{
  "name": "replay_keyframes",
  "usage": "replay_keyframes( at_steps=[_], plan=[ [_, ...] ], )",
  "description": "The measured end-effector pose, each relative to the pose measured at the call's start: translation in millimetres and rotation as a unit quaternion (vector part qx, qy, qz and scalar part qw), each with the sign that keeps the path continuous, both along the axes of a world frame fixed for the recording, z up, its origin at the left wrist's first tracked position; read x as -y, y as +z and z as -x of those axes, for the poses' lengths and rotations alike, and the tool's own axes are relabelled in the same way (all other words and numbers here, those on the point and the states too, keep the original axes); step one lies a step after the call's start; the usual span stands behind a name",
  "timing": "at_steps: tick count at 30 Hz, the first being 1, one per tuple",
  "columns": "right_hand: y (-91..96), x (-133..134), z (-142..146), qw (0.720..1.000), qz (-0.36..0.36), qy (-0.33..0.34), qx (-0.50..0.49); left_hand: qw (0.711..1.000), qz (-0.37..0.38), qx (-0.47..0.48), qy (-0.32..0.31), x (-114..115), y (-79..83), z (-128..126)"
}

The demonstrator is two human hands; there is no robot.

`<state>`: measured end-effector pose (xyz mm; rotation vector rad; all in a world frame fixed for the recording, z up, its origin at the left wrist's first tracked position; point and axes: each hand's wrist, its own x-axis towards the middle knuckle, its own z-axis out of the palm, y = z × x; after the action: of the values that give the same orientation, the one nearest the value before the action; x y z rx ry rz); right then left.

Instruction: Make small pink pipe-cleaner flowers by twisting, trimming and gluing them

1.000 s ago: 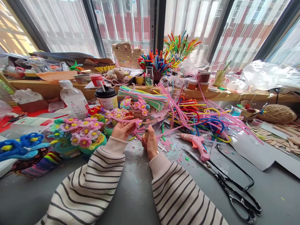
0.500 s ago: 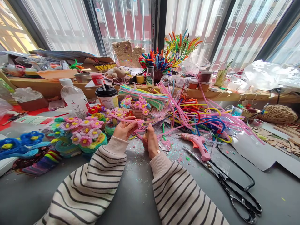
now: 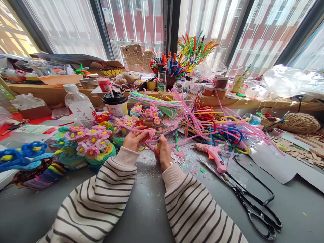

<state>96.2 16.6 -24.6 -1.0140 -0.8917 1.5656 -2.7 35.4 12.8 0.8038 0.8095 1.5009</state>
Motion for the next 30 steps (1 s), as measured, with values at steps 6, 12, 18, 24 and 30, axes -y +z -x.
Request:
replay_keyframes(
  at_steps=[6, 12, 18, 24, 30],
  plan=[
    [2.0, 0.3, -0.3, 1.0, 0.0, -0.005, 0.001, 1.0, -0.008, 0.004, -0.003, -0.6, -0.3, -0.3],
    [-0.5, -0.8, -0.1, 1.0, 0.0, -0.012, 0.004, 1.0, -0.011, 0.016, 0.001, -1.8, -1.8, -0.3],
    [-2.5, -2.6, -0.9, 1.0, 0.008, -0.016, 0.01, 0.999, -0.018, 0.029, 0.004, -0.8, -0.8, -0.6],
    [1.3, -1.7, -1.0, 1.0, 0.013, -0.014, 0.012, 0.999, -0.016, 0.034, 0.002, 1.2, 1.5, -0.2],
    [2.3, -1.2, 0.3, 1.0, 0.012, -0.015, 0.015, 0.999, -0.028, 0.026, -0.007, 0.4, -1.4, -0.8]
  ],
)
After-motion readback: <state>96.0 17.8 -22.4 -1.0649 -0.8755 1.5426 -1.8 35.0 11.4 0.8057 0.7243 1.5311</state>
